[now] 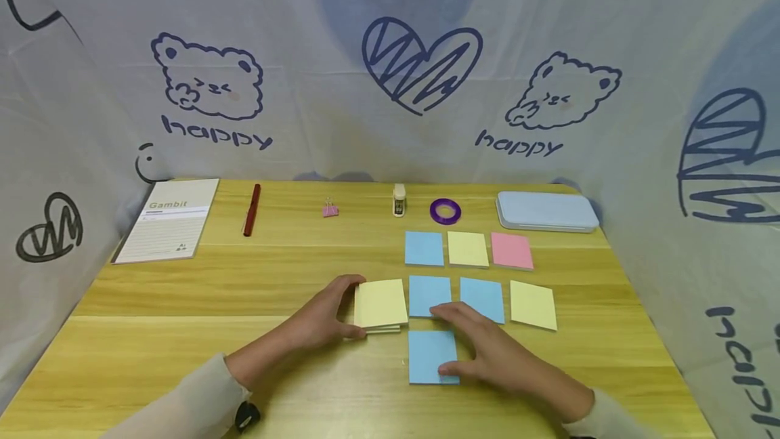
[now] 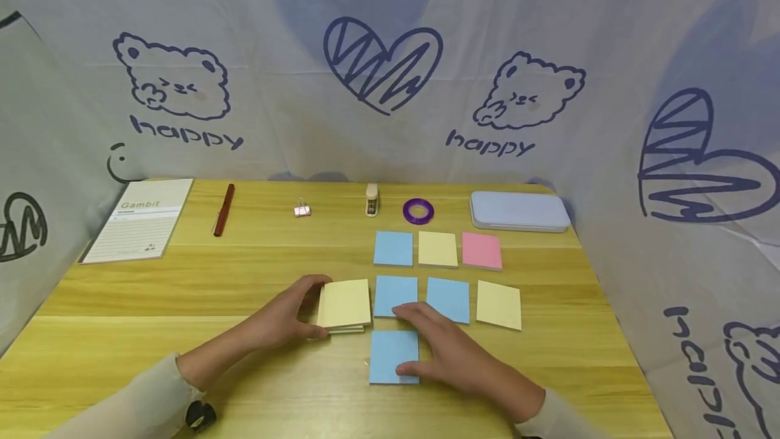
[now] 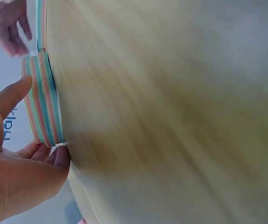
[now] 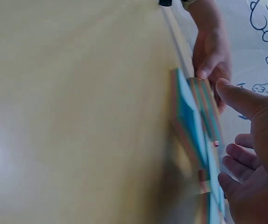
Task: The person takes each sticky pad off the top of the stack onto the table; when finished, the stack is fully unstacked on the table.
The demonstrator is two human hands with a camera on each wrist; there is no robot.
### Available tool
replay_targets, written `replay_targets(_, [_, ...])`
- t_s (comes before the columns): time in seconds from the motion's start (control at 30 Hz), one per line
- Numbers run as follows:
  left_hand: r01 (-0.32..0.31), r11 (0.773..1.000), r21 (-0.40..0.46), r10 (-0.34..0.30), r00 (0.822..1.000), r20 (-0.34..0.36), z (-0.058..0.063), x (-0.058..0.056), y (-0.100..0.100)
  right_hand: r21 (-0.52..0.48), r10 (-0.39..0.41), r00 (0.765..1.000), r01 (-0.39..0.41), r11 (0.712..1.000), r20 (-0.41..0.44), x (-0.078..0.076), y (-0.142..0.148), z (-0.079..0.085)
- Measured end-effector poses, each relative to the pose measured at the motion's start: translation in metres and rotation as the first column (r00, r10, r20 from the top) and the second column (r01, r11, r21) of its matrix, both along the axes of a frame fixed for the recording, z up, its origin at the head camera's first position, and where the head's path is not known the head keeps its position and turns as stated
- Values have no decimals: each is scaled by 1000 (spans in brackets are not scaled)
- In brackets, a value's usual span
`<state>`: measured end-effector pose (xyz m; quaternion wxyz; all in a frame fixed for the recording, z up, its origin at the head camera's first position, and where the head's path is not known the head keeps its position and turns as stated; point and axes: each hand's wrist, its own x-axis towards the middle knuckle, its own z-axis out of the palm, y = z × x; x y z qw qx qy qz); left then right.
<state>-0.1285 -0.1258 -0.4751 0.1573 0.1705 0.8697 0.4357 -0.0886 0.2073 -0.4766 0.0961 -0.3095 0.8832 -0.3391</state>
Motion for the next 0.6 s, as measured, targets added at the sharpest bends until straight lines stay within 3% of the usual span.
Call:
replay_targets(0.17, [6,1000,-5,-6,1000,4,-2,-1,-2,-7,8,1000,-7,1000,17,-22,-14,7])
replay_targets(0.37, [13,1000,1,-13,1000,-3,-4,-2,-3,-9,31,999,-31,999,23,-47,-39,3])
replay_targets(0.6, [23,1000,0,-23,1000,-9,-3,-2,-3,-17,95,995,-95,995,42,-62,-63,1])
